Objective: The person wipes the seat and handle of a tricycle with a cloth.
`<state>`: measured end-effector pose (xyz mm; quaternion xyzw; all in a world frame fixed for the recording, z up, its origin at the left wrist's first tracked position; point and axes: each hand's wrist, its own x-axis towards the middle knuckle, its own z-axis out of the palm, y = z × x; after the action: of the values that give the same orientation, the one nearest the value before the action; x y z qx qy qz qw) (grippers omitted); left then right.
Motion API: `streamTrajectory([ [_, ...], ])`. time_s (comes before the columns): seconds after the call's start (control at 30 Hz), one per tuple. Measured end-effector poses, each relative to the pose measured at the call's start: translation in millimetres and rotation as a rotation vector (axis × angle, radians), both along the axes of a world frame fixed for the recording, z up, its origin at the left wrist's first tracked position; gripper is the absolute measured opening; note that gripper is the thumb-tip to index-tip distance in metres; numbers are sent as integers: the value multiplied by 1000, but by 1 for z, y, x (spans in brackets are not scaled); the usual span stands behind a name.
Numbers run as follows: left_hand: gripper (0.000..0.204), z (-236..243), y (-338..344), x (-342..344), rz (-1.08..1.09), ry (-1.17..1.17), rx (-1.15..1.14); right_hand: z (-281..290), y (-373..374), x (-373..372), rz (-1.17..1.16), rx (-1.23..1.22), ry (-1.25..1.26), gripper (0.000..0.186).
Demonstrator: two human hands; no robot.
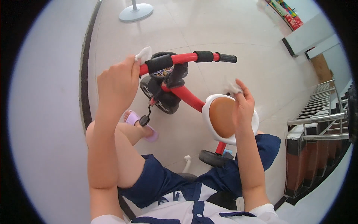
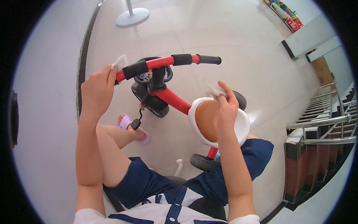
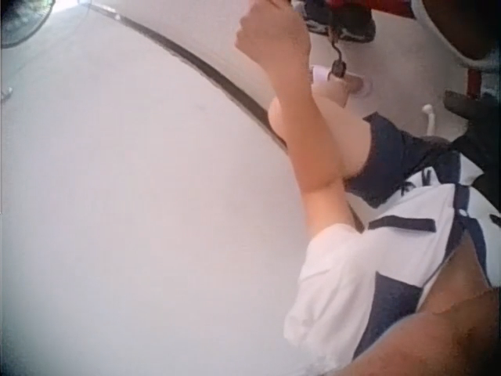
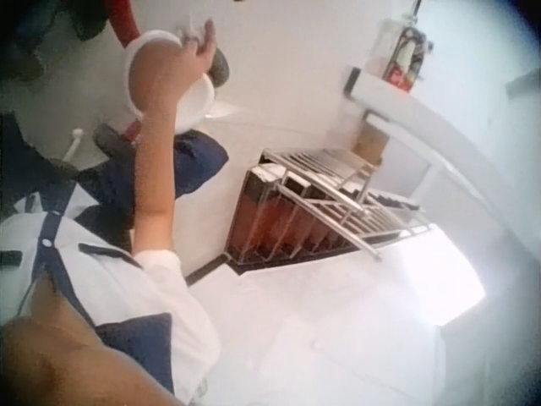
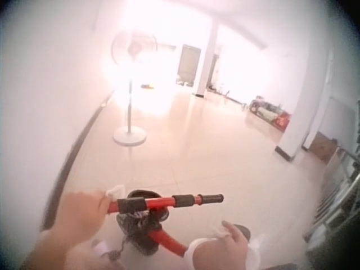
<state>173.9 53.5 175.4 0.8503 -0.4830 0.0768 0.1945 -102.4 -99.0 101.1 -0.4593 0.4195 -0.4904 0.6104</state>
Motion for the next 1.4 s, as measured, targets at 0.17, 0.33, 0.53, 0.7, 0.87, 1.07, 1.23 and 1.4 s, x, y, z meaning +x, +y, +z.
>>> streamTrajectory([
  [0.17,27,6,5,-7,-125,165,-2,43,11,65,92,-530,209,37],
  [0.33,25,15,8,-8,-179,203,72,32,12,125,202,-1201,535,41],
  [0.53,23,24,10,-14,-189,354,115,43,-18,154,274,-1256,677,14],
  [0.7,23,21,19,-17,-192,276,24,67,-28,169,459,-1184,1075,23],
  [0.87,22,28,20,-27,-88,368,106,59,1,152,485,-1101,851,22],
  [1.07,23,26,20,-26,-129,340,47,27,57,138,164,-1142,447,39],
  [1.23,24,25,21,-27,-149,354,59,25,33,128,106,-1345,568,39],
  [1.4,25,30,21,-28,-149,383,47,38,-9,117,-87,-1570,884,31],
])
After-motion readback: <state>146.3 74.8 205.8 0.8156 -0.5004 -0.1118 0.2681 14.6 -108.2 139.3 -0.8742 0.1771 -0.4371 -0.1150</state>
